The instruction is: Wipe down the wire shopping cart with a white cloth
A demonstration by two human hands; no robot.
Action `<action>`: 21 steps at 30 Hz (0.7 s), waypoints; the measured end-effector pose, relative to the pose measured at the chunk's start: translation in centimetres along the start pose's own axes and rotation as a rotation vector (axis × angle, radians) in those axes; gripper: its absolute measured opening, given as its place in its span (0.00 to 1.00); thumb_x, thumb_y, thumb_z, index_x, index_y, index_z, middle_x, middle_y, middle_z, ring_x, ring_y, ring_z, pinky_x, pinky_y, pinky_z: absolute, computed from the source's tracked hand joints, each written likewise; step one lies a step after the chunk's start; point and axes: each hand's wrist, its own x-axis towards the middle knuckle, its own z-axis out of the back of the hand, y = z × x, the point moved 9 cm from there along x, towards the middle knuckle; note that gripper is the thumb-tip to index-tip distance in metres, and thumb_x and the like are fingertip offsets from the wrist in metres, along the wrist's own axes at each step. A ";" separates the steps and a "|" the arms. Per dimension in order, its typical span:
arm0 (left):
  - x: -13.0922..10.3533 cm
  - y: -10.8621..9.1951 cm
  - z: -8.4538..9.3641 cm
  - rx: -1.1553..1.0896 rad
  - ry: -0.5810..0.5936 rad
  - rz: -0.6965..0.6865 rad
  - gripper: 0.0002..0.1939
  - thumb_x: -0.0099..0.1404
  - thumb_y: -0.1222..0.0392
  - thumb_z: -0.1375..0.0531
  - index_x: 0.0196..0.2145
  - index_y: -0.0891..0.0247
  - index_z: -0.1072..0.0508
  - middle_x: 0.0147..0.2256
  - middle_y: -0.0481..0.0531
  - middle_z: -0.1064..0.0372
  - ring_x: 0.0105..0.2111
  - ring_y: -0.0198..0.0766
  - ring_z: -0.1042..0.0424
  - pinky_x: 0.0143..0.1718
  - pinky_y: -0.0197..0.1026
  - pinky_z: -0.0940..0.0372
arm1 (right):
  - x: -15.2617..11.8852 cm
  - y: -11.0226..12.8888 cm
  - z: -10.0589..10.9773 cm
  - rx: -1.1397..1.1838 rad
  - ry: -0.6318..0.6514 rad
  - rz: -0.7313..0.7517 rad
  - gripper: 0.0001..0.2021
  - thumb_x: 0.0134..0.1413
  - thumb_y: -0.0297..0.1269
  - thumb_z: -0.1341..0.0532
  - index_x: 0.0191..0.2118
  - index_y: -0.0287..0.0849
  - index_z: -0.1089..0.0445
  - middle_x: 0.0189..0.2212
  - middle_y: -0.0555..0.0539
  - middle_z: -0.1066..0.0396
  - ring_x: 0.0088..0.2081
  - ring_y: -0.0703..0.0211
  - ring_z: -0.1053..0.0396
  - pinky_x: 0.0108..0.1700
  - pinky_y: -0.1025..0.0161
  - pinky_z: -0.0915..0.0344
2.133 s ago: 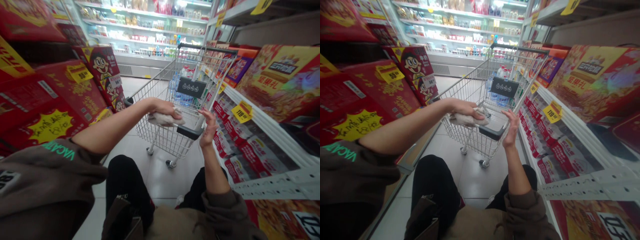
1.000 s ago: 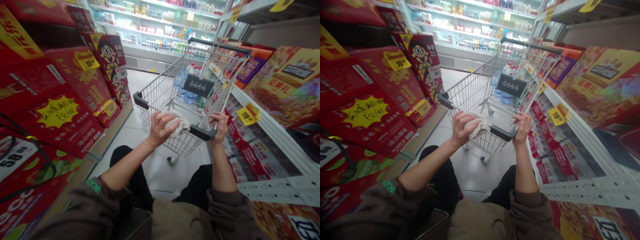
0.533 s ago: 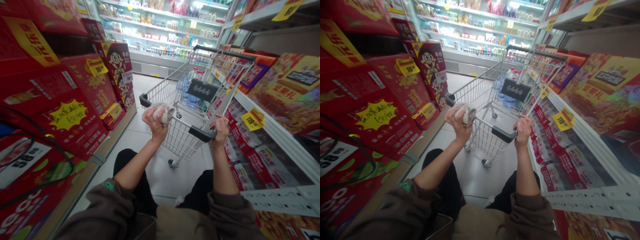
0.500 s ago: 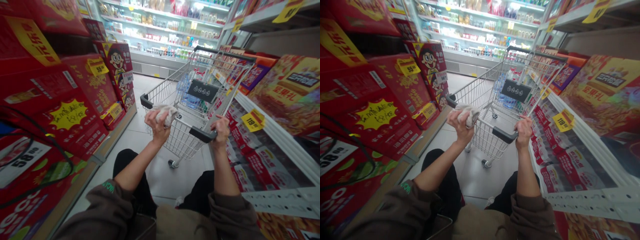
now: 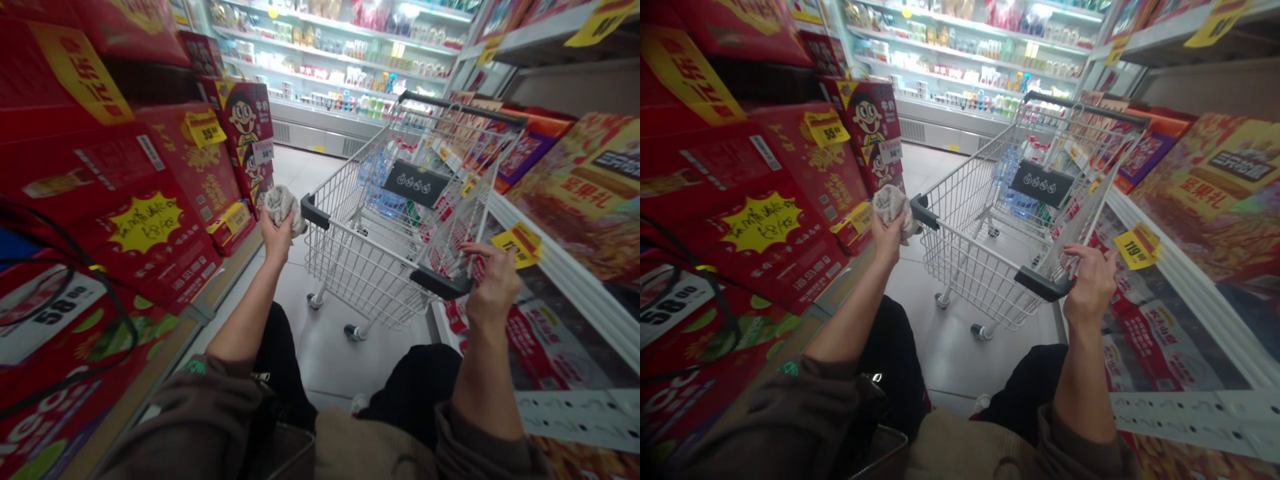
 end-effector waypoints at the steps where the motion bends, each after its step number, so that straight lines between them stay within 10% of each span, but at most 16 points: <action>1: -0.4 0.4 0.0 -0.002 -0.032 0.020 0.21 0.62 0.55 0.35 0.52 0.60 0.30 0.49 0.52 0.25 0.54 0.43 0.26 0.51 0.43 0.29 | 0.2 1.2 -0.1 -0.065 0.034 0.014 0.28 0.74 0.49 0.60 0.39 0.44 0.25 0.42 0.44 0.20 0.47 0.53 0.23 0.75 0.36 0.57; 6: -2.9 -0.1 -1.0 0.083 0.013 0.013 0.15 0.60 0.63 0.39 0.46 0.62 0.27 0.42 0.50 0.25 0.45 0.40 0.25 0.51 0.43 0.30 | -0.1 2.3 -3.2 -0.131 0.367 -0.125 0.33 0.72 0.57 0.65 0.46 0.48 0.26 0.39 0.45 0.19 0.41 0.53 0.21 0.53 0.49 0.30; 15: -10.5 -8.1 -3.3 0.526 0.127 -0.356 0.20 0.60 0.68 0.39 0.50 0.58 0.27 0.56 0.57 0.27 0.57 0.51 0.30 0.60 0.55 0.38 | -0.3 2.9 -4.2 -0.186 0.469 -0.088 0.38 0.71 0.59 0.69 0.47 0.47 0.24 0.35 0.46 0.18 0.41 0.52 0.20 0.50 0.53 0.32; 21: -5.9 -6.6 0.4 0.498 -0.116 -0.247 0.25 0.60 0.63 0.37 0.57 0.62 0.29 0.58 0.62 0.28 0.60 0.51 0.31 0.63 0.54 0.40 | -0.5 3.7 -5.2 -0.219 0.538 -0.047 0.40 0.71 0.59 0.69 0.44 0.47 0.22 0.32 0.45 0.19 0.41 0.50 0.20 0.51 0.51 0.31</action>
